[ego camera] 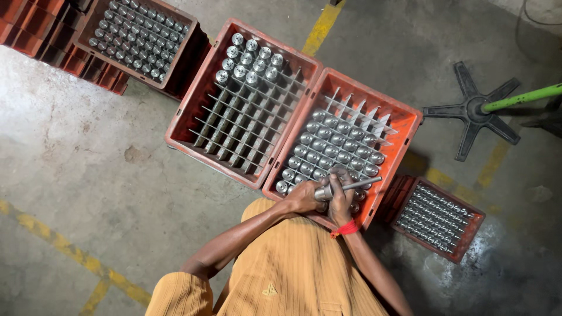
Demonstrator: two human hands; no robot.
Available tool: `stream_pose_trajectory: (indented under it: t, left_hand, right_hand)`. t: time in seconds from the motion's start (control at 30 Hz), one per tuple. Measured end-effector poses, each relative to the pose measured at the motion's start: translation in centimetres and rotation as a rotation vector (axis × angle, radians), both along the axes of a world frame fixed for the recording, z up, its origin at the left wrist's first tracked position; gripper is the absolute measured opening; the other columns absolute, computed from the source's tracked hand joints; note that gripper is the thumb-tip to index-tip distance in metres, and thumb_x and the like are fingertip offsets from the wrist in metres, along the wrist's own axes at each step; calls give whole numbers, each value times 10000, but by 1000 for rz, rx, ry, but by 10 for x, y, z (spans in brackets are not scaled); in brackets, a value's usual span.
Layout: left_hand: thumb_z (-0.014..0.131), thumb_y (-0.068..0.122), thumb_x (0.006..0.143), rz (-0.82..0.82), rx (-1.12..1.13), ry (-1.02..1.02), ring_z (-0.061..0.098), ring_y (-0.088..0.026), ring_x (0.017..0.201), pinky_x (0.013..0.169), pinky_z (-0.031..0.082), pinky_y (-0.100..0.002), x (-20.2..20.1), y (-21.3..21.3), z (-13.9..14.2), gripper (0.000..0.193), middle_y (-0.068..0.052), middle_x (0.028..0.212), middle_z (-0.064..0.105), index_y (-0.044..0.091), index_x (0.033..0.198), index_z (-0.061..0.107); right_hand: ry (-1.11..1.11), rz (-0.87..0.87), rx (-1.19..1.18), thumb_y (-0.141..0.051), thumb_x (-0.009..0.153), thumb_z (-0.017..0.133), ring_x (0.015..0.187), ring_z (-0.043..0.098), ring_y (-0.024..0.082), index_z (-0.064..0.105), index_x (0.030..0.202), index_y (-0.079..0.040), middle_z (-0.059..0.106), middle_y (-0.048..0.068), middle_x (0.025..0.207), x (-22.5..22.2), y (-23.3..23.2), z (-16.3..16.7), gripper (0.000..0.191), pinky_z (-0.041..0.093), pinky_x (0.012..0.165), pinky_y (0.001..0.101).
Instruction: The person transfers small cylindrical metal parts from one orange crate to another, placing them into a grid insert. The person then moves a full crate to a metal cart and retrieves an empty crate to continue the process.
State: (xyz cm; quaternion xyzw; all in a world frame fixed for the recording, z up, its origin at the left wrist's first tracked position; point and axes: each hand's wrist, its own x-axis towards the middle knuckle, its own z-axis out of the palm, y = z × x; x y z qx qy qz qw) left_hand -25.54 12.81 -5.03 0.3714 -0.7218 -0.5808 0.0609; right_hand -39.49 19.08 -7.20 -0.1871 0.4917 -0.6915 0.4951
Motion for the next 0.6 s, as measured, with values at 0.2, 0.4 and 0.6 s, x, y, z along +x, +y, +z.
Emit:
stream_pose_trajectory:
  t: [0.2,0.4,0.6]
  left_hand:
    - [846,458,751,-163,131,55,770,-370,916,818,584,-443,-9,-13,3,642,-236,996,770,-14,1157,689]
    - [599,491,978,-90,-379,50,647,-462,1108,909,530,-517,-88,-63,-17,682,-290,1252,648,71,1500,475]
    - [633,103,883,-199,-700,262,632,-413,1210,1021,552,-474,-166,-85,-21,540,-172,1367,611,170,1411,548]
  right_hand:
    - [-272,-174,250,-52,981,590,823,675,185,589,1107,-87,663,61,847,-46,11,-21,131,575,779,365]
    - [-323,-459,98,-63,1009,571,842,670,170,626,1129,-101,675,38,887,-117,35,-33,137,569,797,352]
    - [-323,-425,106,-53,1015,582,844,678,182,631,1087,-88,681,57,876,-112,55,-40,94,565,837,360]
